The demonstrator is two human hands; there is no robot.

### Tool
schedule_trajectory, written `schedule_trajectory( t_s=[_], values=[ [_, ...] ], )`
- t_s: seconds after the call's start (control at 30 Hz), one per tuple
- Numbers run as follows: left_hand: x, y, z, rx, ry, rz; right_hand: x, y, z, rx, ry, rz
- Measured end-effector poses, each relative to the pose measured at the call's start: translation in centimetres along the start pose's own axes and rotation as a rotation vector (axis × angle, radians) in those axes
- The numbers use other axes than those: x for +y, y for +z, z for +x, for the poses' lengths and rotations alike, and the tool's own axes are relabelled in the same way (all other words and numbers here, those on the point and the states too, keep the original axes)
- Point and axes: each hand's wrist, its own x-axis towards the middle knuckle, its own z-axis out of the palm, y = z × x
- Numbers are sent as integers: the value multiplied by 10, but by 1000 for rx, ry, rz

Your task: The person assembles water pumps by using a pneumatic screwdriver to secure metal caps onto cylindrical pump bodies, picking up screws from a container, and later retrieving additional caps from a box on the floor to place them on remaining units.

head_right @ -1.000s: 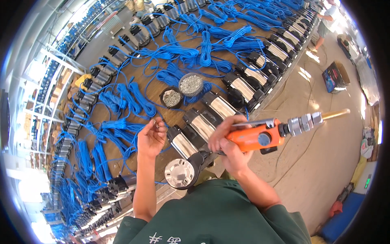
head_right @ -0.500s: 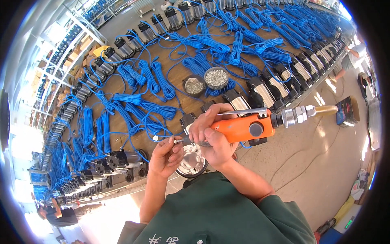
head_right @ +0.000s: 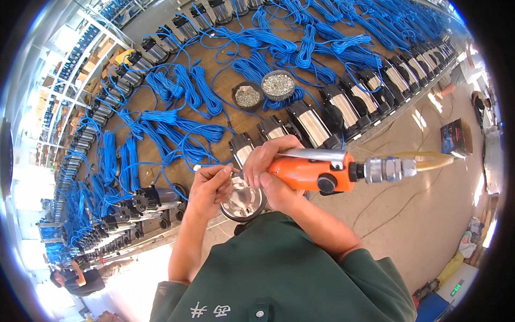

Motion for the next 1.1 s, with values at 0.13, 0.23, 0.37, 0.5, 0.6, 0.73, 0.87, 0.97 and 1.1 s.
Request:
schedule_trajectory(
  t_s=[0.13, 0.23, 0.37, 0.5, 0.6, 0.73, 0.87, 0.97, 1.1],
  values=[
    [9, -1, 14, -88, 78, 749, 7, -17, -18, 161, 129, -5],
    [10, 6, 24, -133, 59, 1073, 16, -31, -33, 202, 225, -75],
    [7, 12, 31, -206, 4, 1210, 23, -33, -43, 293, 359, -100],
    [16, 11, 22, -172, -6, 1062, 27, -35, -46, 282, 423, -162],
    [-13, -12, 7, 178, 231, 835, 27, -37, -41, 214, 433, -312],
    [-47, -30, -32, 410, 165, 812, 28, -35, -37, 175, 453, -404],
    [-78, -36, -46, 414, 65, 519, 33, -30, -41, 108, 477, -480],
    [-88, -41, -45, 428, 66, 514, 31, -27, -43, 50, 518, -449],
    [-79, -31, -48, 415, 75, 418, 34, -28, -45, 2, 522, -475]
  ],
)
